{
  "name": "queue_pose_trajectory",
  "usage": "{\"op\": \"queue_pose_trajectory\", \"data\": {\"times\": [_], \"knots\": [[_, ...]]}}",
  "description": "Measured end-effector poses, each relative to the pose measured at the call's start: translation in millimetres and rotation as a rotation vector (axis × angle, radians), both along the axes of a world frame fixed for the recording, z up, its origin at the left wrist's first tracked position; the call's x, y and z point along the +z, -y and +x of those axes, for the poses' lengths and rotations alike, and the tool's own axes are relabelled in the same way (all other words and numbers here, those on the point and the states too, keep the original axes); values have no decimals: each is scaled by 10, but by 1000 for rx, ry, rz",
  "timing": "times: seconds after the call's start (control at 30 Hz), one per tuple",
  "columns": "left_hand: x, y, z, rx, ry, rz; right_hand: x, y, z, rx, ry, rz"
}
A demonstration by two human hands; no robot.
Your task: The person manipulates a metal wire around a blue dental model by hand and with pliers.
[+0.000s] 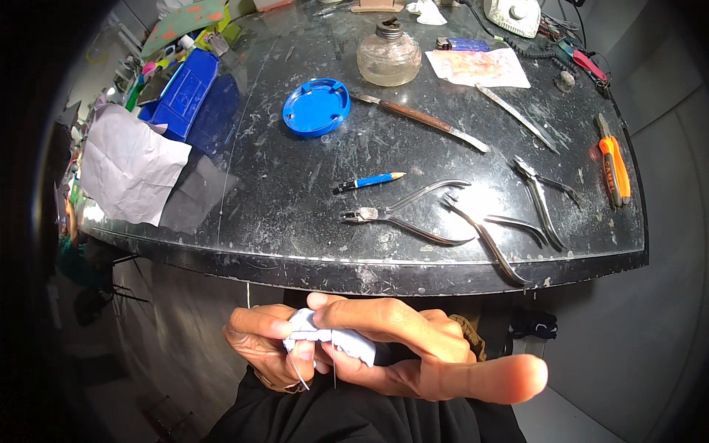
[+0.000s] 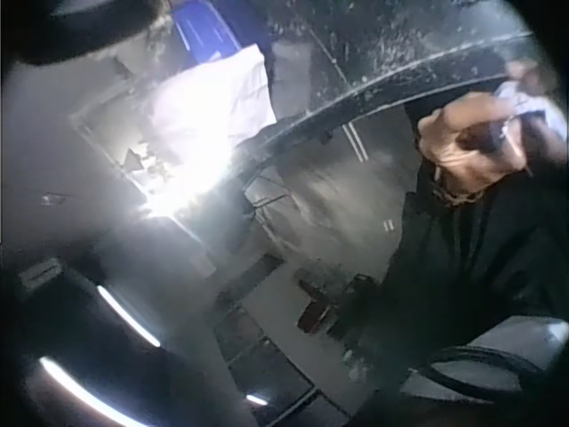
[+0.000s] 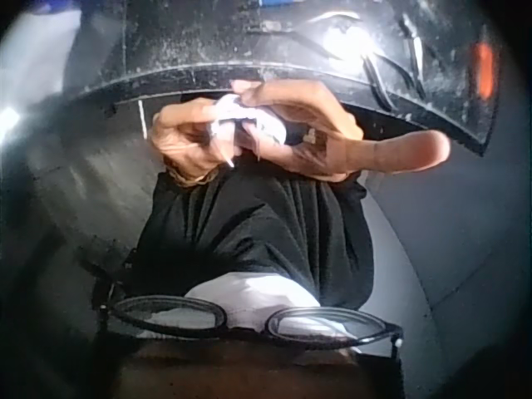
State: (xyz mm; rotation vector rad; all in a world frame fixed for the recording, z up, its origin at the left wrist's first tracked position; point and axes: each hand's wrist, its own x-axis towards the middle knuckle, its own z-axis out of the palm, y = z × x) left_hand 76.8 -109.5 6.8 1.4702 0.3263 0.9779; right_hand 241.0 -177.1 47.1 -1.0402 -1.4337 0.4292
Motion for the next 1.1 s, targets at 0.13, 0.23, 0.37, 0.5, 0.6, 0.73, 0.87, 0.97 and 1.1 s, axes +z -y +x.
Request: {"op": "queue_pose_trajectory", "data": {"times": [0.13,0.23,0.37,0.5,0.6,0.73,0.87,0.97,1.1], "knots": [[27,5,-6,-1,-3,-4,10,20,9,-5,15,10],[62,12,11,15,-8,-3,12,34,8,-7,19,-18],[120,21,109,92,80,-2,-22,-14,-1,3,-1,45],[124,31,112,100,79,22,-23,18,-29,-26,-5,28],[143,21,141,105,117,5,-30,15,-19,-24,-15,28],[109,-66,128,50,96,124,-50,4,-22,-29,-7,50],[104,-91,128,14,62,274,-30,12,-22,-37,21,53],[101,-96,124,-7,67,262,-17,26,-2,-13,36,32],[109,29,124,58,122,-25,-7,17,-7,-16,22,39]]}}
